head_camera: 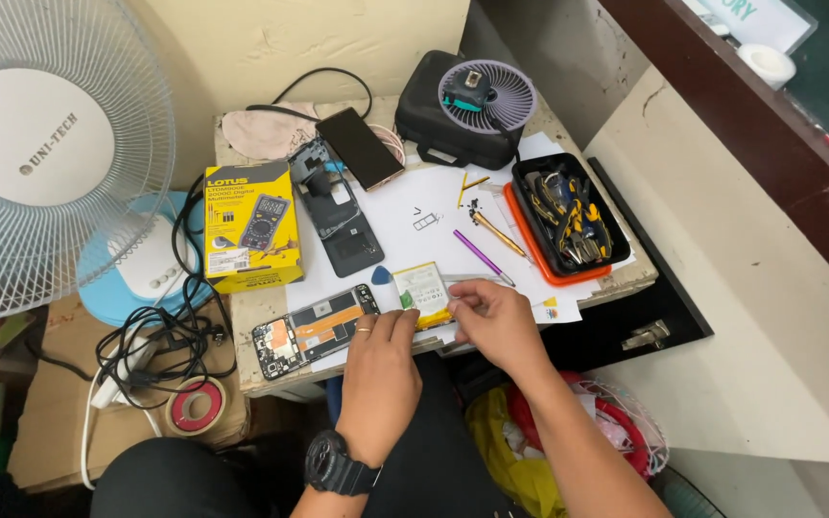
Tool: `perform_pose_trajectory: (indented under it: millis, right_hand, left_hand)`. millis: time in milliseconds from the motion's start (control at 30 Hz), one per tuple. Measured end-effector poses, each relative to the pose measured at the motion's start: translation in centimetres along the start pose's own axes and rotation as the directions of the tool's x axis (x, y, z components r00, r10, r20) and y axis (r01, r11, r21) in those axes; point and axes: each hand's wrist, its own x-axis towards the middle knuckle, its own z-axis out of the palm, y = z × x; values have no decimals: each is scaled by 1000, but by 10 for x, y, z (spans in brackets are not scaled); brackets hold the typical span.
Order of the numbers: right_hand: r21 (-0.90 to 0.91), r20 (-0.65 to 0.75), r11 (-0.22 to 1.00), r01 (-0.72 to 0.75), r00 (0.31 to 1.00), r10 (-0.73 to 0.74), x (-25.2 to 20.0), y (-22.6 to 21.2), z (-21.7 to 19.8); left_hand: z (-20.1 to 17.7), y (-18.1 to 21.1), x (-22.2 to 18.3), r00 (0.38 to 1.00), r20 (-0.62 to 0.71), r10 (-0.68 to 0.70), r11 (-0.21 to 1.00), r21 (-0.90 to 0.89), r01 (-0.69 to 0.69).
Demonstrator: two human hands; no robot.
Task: Testing and preparing a new mobile phone battery using a multimeter before installation.
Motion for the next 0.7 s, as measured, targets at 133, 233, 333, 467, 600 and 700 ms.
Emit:
perform_pose_trajectory:
  millis: [133, 233, 333, 467, 600, 700]
  right_hand:
    - [-226, -44, 962, 154, 985, -168, -2, 4, -4]
    - [-250, -8, 960, 122, 992, -128, -4, -2, -7]
    - [-246, 3, 963, 111, 994, -113, -3, -1, -9]
    - [-196, -1, 976, 99, 995, -101, -6, 1, -12]
    - [-142, 27, 990, 9, 1000, -5, -19, -12, -19]
    - [-138, 20, 989, 51, 999, -49, -25, -10, -23]
  left_hand:
    - [0, 1, 1, 1000, 7, 1, 1000, -7, -1]
    - [-2, 2, 4, 1000, 2, 21, 1000, -7, -21]
    - [-1, 2, 4, 1000, 1, 23, 1000, -11, -23]
    - [3, -1, 3, 999, 17, 30, 999, 15, -30]
    - [5, 2, 2, 999, 32, 25, 998, 60, -27]
    - [6, 1, 2, 999, 27, 17, 999, 46, -19]
